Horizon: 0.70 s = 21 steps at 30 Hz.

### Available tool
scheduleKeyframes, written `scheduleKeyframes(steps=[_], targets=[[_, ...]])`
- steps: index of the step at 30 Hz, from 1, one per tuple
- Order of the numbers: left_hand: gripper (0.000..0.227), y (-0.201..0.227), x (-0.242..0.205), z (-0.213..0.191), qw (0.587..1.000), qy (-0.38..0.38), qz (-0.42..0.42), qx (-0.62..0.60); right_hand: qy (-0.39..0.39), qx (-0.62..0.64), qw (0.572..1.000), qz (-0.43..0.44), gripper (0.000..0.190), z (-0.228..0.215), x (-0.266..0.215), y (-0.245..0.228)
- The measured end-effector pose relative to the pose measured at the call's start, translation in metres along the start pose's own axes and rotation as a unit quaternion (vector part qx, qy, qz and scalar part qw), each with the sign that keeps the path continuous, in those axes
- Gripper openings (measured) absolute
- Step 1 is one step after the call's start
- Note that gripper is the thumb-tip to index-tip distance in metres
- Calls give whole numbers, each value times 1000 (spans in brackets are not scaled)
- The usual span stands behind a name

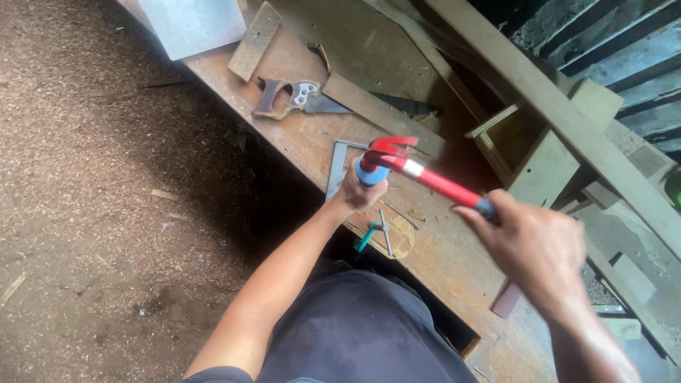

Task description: The person repeatedly strikes a chisel-like tool with a hammer while holding it against a wooden workbench. The person then uses a small metal punch and hammer on a clamped piece of wood.

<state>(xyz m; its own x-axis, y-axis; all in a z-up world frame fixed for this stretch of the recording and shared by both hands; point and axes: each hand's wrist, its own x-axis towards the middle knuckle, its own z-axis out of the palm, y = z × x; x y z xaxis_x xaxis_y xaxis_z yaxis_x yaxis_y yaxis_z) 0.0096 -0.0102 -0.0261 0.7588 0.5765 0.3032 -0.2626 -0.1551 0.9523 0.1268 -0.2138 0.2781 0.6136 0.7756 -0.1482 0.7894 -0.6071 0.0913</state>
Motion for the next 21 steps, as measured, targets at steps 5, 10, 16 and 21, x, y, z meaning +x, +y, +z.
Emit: scheduleKeyframes(steps=[5, 10, 16, 21], targets=[[22, -22, -5, 9, 981, 30, 138, 131, 197, 219, 954, -46, 34, -12, -14, 21], [32, -17, -1, 11, 990, 75, 108, 52, 82, 84, 993, -26, 42, 7, -6, 15], [9, 15, 2, -5, 998, 16, 17, -57, 119, 118, 986, 5, 45, 11, -8, 31], [7, 24, 9, -24, 981, 8, -48, -185, 103, 178, 978, 37, 42, 36, -6, 28]])
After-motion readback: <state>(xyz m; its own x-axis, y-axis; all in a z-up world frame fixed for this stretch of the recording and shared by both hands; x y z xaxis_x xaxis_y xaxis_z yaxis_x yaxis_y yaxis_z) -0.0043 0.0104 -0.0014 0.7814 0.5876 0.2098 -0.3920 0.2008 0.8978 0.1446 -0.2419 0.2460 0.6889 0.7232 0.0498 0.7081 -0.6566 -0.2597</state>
